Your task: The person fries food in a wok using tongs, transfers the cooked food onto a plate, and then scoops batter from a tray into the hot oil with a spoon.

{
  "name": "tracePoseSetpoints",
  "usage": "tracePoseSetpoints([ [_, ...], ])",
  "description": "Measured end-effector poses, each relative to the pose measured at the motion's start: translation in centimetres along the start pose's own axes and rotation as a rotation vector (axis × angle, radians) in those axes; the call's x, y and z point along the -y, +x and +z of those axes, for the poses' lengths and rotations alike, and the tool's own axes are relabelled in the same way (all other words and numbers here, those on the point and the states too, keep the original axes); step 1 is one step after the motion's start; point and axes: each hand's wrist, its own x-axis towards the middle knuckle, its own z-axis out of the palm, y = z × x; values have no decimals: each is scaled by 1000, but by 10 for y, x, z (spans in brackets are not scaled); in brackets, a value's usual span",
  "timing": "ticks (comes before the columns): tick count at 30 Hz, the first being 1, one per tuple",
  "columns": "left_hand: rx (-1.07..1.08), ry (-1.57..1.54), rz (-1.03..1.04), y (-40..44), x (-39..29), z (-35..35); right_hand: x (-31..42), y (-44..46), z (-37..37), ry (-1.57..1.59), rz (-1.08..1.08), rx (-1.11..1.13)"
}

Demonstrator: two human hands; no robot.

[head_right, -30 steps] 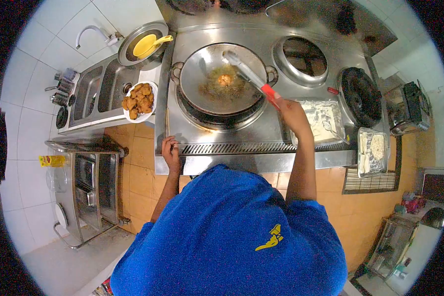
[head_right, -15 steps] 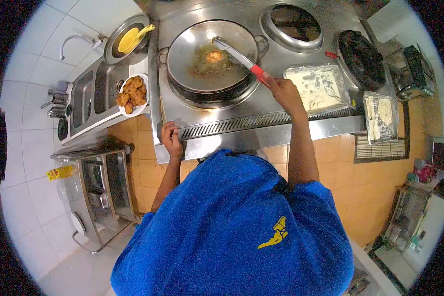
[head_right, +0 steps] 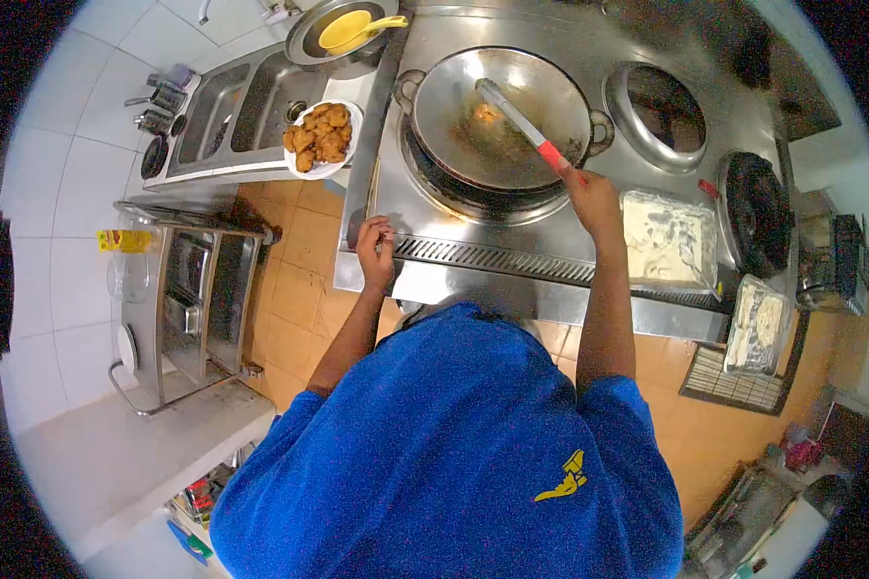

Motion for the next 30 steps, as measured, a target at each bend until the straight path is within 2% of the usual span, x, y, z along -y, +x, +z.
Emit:
tracePoseSetpoints([
  [5,1,-32,-66,1,-6,0,-16,-9,-4,135,0,-101],
  [8,20,-55,-109,-1,0,1,-24,-25,-15,231,129,-79],
  [9,17,-57,-101,-1,1,1,-27,-29,-16,234,88,-131],
  [12,14,-51,-54,0,-2,2,-44,-29,-21,252,141,-78],
  [13,21,-53,-51,0,0,2,-45,-28,-24,205,150,-55],
  [16,50,-6,-65,-1,3,2,-31,-36,-22,-45,14,-229],
  [19,47,6,-53,2,-5,-1,-20,-43,-21,-235,-190,-294],
  [22,47,-25,-69,2,-5,0,-29,-39,-19,-352,-301,-276],
  [26,62,-21,-61,-1,1,0,-32,-35,-16,-468,-282,-263],
  [30,52,-25,-36,0,5,1,-42,-26,-9,-440,-322,-254],
])
